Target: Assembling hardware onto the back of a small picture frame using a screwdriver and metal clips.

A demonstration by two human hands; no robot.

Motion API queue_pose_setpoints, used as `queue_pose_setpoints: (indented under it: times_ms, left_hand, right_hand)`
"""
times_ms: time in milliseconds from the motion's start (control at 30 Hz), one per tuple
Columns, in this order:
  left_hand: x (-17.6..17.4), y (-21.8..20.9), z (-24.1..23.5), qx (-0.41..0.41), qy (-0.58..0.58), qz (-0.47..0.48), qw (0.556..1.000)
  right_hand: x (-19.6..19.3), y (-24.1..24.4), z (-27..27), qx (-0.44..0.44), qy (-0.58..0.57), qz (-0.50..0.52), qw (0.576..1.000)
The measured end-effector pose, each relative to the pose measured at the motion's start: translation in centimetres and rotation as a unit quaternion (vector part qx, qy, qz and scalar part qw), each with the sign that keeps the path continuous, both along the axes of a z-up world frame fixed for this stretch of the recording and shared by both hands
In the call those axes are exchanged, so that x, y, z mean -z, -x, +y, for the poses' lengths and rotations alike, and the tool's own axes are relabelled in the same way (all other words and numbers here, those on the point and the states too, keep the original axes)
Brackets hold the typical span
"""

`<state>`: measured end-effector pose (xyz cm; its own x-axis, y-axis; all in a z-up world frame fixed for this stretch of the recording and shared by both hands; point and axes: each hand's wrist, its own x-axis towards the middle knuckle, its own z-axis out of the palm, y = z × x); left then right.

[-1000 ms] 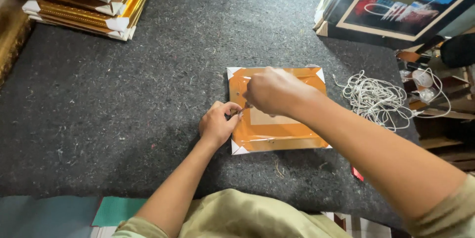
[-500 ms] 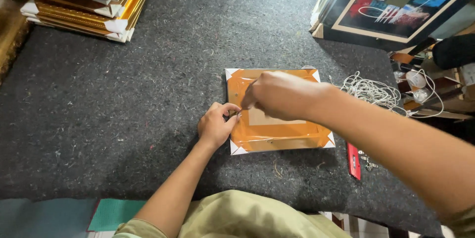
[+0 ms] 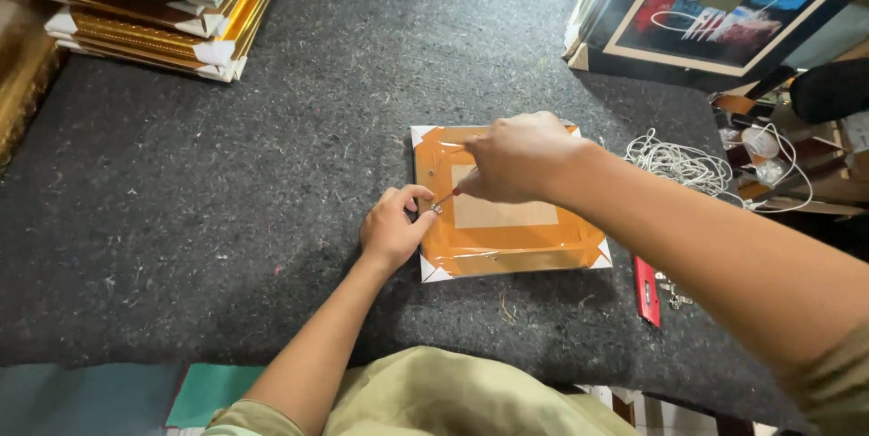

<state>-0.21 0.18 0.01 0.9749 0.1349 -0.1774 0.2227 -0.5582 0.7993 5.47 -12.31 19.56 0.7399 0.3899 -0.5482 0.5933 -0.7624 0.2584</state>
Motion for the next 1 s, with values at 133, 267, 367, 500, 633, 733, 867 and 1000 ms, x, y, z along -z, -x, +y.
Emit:
queue_pose_setpoints:
  times_ms: [133, 267, 367, 500, 633, 733, 867, 1000]
  left_hand:
    - [-0.6, 0.0, -0.3, -0.003, -0.013, 0.022, 1.000]
    - [-0.2, -0.3, -0.4, 0.000, -0.024, 0.032, 0.999]
    - [-0.1, -0.3, -0.4, -0.002, -0.029, 0.030, 0.999]
    - [0.1, -0.3, -0.3, 0.002, -0.028, 0.021, 0.999]
    - [-0.6, 0.3, -0.4, -0.001, -0.020, 0.019, 1.000]
    - [-0.5, -0.2, -0.2, -0.010, -0.012, 0.012, 1.000]
    - [0.2, -0.4, -0.1, -0.002, -0.013, -0.006, 1.000]
    - [0.7, -0.6, -0.3, -0.012, -0.021, -0.024, 0.999]
  right_hand:
    - [0.4, 0.4, -1.3, -0.160, -0.104, -0.005, 0.982]
    - [2.7, -0.2, -1.1, 0.005, -0.207, 0.091, 0.974]
    - [4.2, -1.0, -0.9, 0.054, -0.187, 0.077, 0.978]
    - [3.2, -0.8, -0.7, 0.036, -0.085, 0.007, 0.996]
    - [0.9, 0.1, -1.0, 0.039, -0.036, 0.017, 0.998]
    - [0.6, -0.2, -1.5, -0.003, -0.076, 0.005, 0.997]
    - [3.1, -1.2, -1.8, -0.016, -0.195, 0.076, 0.978]
    - [5.7, -2.7, -1.4, 0.050, -0.259, 0.105, 0.959]
